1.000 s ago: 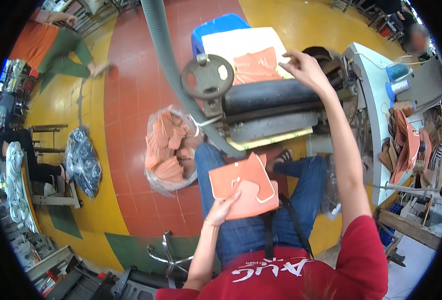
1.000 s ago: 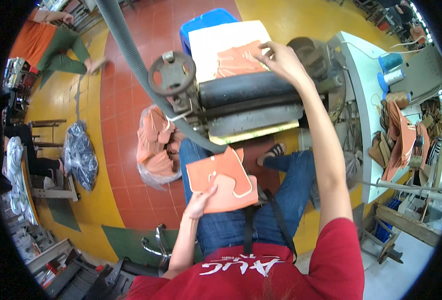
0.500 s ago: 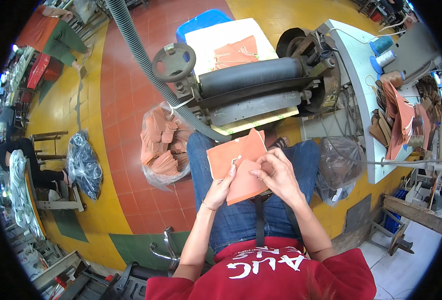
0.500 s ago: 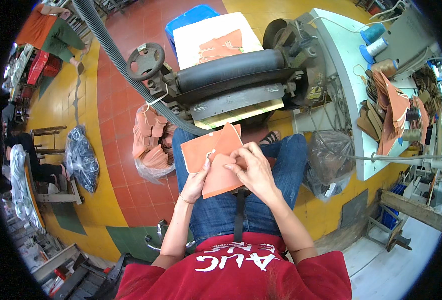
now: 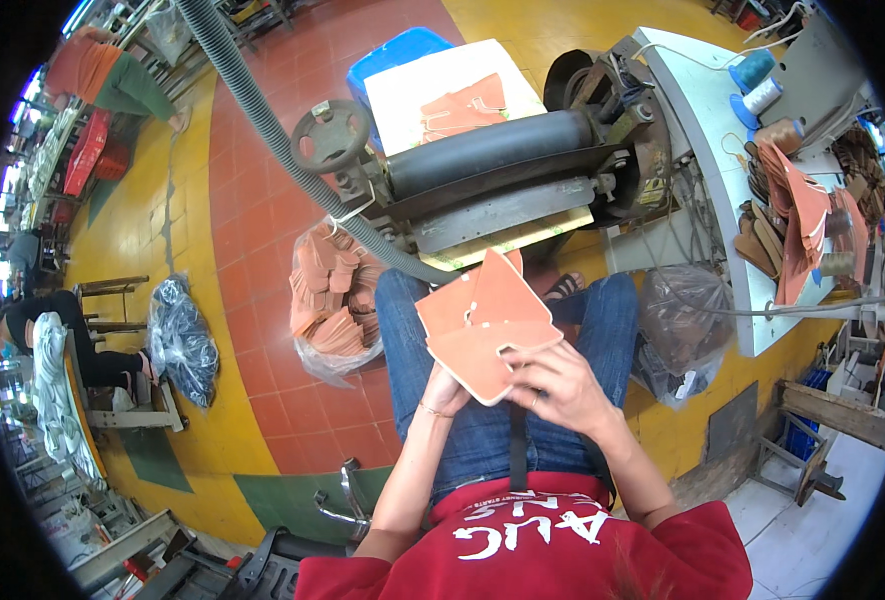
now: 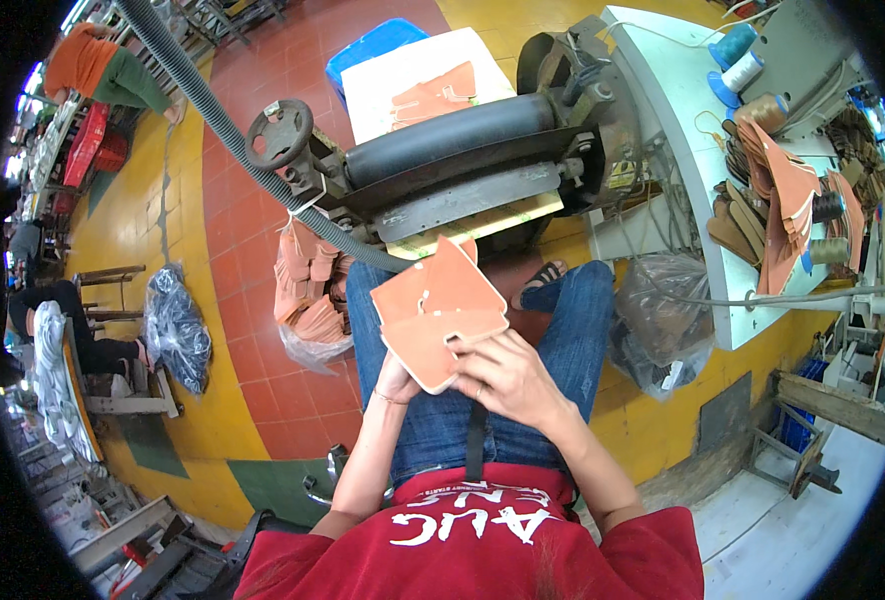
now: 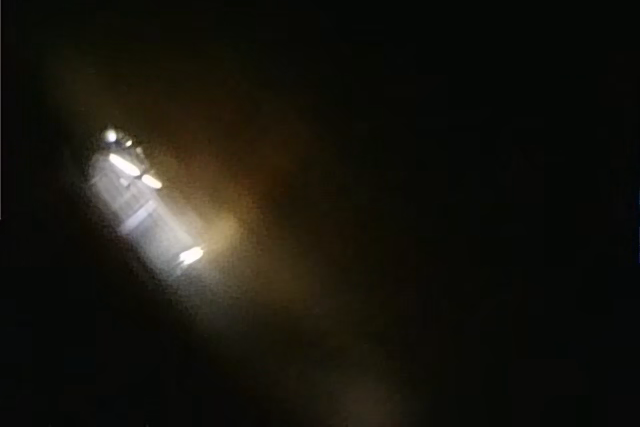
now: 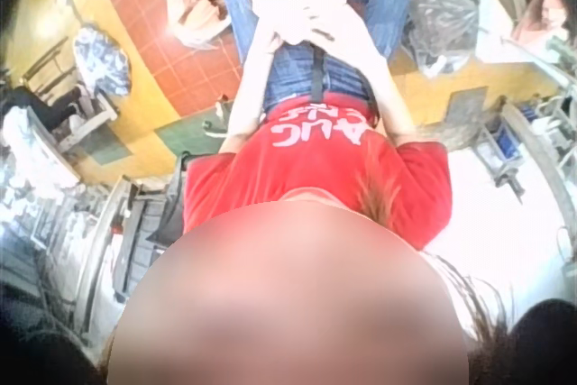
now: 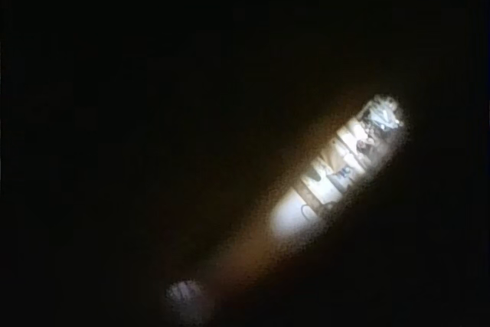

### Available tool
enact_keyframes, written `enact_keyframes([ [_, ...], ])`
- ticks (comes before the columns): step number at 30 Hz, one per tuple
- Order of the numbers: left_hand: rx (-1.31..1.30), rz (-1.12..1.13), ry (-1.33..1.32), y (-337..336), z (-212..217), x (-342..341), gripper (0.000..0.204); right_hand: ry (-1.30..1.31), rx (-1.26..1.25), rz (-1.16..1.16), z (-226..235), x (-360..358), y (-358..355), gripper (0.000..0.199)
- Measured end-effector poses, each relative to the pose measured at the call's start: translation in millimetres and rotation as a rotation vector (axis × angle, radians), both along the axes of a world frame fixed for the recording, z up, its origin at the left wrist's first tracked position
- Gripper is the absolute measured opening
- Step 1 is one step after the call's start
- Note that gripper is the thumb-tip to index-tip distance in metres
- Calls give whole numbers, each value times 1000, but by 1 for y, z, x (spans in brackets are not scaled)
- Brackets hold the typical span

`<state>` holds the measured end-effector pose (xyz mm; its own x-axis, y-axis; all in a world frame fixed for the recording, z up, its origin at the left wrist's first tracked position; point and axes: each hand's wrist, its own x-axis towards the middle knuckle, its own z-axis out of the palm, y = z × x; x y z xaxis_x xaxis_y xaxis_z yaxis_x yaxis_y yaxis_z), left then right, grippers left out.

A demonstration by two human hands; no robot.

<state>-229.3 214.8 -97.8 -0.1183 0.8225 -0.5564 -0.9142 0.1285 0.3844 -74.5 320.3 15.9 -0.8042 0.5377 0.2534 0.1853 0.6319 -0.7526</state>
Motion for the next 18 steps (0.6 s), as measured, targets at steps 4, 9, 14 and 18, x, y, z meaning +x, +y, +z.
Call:
enact_keyframes([
  [4, 51, 51, 75, -1, 5, -11, 44, 76, -153, -110, -10, 27, -13, 34],
  [9, 43, -14, 188, -2, 7, -13, 40, 132, -1103, -522, -34, 24, -7, 22],
  [14, -211, 216, 770, 1, -1, -5, 44, -107, -1026, -346, -47, 9, 27, 20],
  [18, -237, 348, 559, -14, -3, -24, 48, -64, -1027, -306, -78, -12, 97, 19],
])
